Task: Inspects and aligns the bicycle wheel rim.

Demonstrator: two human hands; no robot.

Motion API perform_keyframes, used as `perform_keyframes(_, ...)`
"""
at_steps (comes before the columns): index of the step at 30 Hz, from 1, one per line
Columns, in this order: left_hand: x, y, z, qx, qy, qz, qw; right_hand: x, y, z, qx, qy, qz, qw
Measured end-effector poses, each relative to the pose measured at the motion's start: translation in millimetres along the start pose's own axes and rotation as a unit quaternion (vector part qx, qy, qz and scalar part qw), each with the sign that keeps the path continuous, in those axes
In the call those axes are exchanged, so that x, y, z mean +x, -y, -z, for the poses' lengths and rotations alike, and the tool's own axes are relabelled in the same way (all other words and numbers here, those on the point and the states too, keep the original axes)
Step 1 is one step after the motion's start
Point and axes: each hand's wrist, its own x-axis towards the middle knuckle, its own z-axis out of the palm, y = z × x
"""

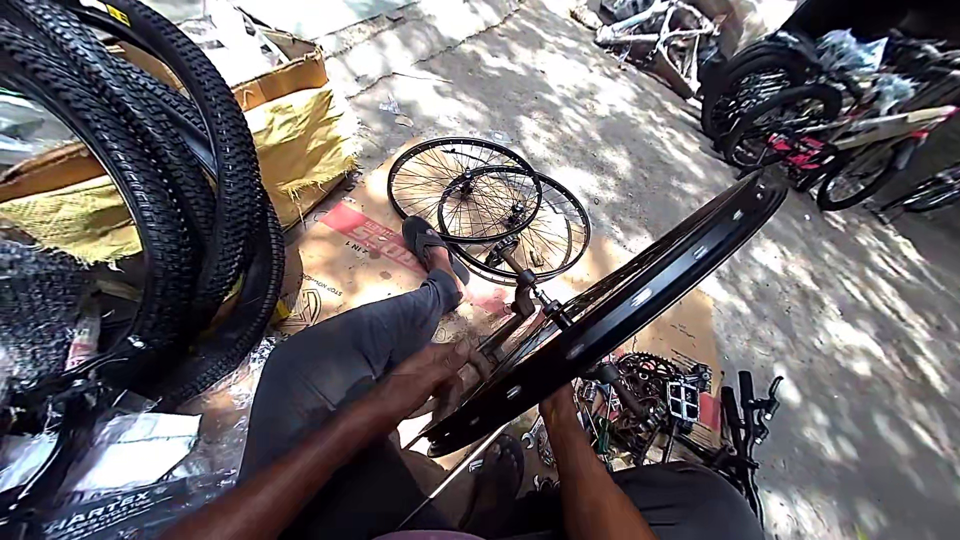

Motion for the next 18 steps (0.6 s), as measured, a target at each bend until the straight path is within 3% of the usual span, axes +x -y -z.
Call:
perform_keyframes(2, -24.8, 30.0, -1.7, 0.147, -0.192, 0.116, 0.963, 8.0, -4.6, -3.9, 0.025, 0.032, -0.016, 0.999)
perform_keyframes(6, -80.8, 60.7, -4.1, 0.154, -0.297, 0.071, 0.940, 26.2, -14.3, -4.4, 0.013, 0.091, -0.019, 0.996)
perform_keyframes(11, -105.8, 68.2, -7.8, 0.199, -0.309, 0.027, 0.930, 31.5, -15.4, -4.7, -0.032, 0.105, -0.029, 0.994)
perform_keyframes(18, -108.8, 64.2, -14.8, 0.276, -0.203, -0.073, 0.937, 39.4, -17.9, -2.2, -0.047, 0.126, -0.030, 0.990)
